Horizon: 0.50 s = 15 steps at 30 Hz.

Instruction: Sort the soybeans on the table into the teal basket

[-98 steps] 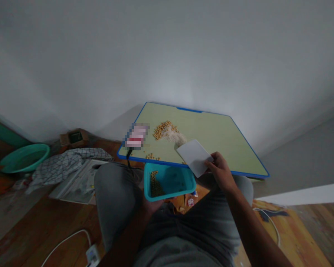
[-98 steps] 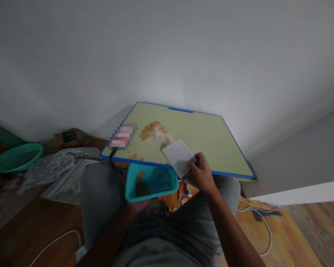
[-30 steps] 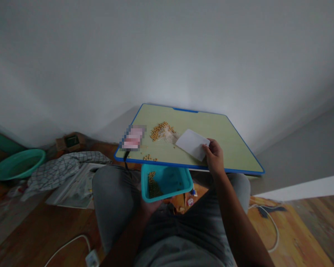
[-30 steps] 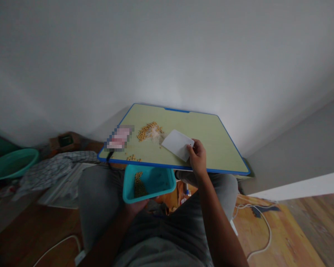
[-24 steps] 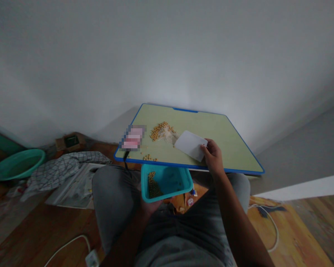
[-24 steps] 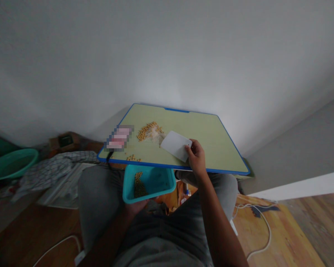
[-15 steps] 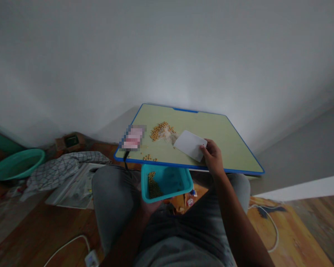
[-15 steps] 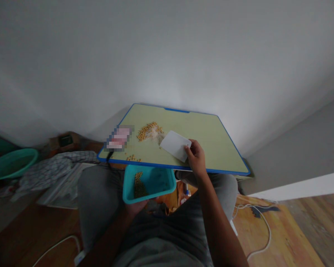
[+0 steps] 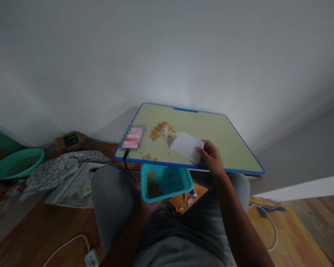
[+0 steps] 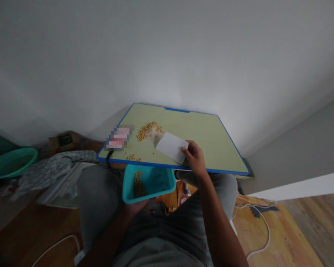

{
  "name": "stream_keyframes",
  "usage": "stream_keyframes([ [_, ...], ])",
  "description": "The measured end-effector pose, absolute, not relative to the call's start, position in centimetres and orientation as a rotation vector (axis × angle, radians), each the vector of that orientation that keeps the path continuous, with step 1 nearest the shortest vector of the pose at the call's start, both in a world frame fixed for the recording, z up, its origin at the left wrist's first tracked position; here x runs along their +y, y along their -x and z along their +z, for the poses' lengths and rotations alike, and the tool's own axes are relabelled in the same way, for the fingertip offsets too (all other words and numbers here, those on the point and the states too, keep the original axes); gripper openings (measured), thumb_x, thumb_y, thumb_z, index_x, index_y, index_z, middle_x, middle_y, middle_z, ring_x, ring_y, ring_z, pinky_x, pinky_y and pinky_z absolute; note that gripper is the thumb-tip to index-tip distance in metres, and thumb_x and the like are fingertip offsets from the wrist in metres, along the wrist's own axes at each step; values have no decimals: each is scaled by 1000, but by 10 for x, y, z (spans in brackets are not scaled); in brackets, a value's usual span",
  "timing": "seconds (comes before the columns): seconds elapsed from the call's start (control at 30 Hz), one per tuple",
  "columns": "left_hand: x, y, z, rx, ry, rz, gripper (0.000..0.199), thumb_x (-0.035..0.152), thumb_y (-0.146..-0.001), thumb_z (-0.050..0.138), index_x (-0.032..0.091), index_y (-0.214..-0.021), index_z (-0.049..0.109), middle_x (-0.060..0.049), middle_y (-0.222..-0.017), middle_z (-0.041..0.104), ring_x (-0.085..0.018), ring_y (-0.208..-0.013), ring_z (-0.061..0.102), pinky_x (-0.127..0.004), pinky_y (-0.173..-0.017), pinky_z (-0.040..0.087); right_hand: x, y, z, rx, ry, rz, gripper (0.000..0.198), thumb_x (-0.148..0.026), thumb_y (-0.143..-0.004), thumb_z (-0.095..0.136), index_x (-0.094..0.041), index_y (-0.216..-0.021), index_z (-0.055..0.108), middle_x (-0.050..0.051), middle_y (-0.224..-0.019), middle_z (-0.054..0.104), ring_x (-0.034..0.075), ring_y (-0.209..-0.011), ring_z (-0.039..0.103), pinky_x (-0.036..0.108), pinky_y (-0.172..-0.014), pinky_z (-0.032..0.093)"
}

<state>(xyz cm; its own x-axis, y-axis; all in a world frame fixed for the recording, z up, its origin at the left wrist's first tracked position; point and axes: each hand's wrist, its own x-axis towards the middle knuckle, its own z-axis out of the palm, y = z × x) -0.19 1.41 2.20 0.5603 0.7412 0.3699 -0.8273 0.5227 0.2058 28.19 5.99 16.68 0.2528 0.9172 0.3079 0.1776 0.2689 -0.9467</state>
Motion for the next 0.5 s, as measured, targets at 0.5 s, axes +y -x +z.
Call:
stream_keyframes([
  [0.5,16,8,13,-260,-402,940,69,48,-116,24,19,-163,65,-17,-163,68,-35,-159,59,-65,-134,41,60,-279,169,-1224,1165,909,55,-46,-76,94,-26,-125,78,6,-107,86,25,-95,78,39,-86,63],
])
